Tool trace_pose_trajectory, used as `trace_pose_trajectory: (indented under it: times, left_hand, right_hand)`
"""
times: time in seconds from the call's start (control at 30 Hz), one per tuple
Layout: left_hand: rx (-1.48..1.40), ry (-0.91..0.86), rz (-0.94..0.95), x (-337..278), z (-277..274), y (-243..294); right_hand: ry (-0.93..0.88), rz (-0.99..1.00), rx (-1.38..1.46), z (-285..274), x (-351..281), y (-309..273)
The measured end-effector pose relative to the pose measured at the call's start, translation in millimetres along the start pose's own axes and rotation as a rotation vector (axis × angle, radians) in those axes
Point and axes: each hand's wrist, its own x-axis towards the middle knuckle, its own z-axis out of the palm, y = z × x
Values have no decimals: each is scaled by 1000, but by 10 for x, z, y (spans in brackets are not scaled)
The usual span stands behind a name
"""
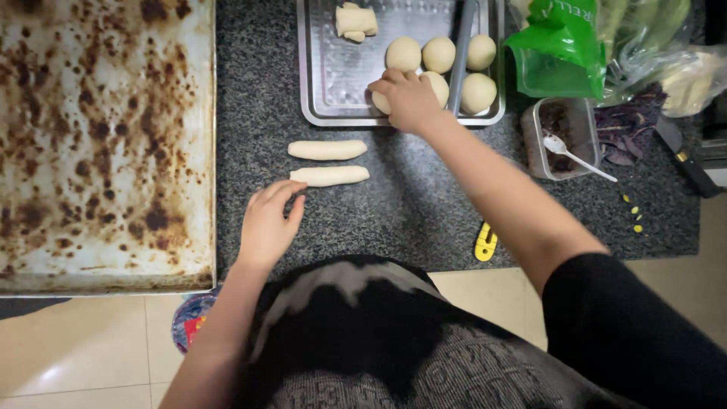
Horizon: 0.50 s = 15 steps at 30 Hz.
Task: Shaping portions of bread dough into elongated rolls on a bakery workstation.
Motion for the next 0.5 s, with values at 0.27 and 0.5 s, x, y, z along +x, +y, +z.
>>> trace_pose_trajectory:
  times: [0.27, 0.5]
  left_hand:
    - [-95, -24, -70, -292, -100, 53]
    - [-104, 6, -51, -461, -104, 164]
  right_hand:
    - [-128, -133, -145, -50, 186, 46]
    - [310, -22, 166, -140, -632, -449]
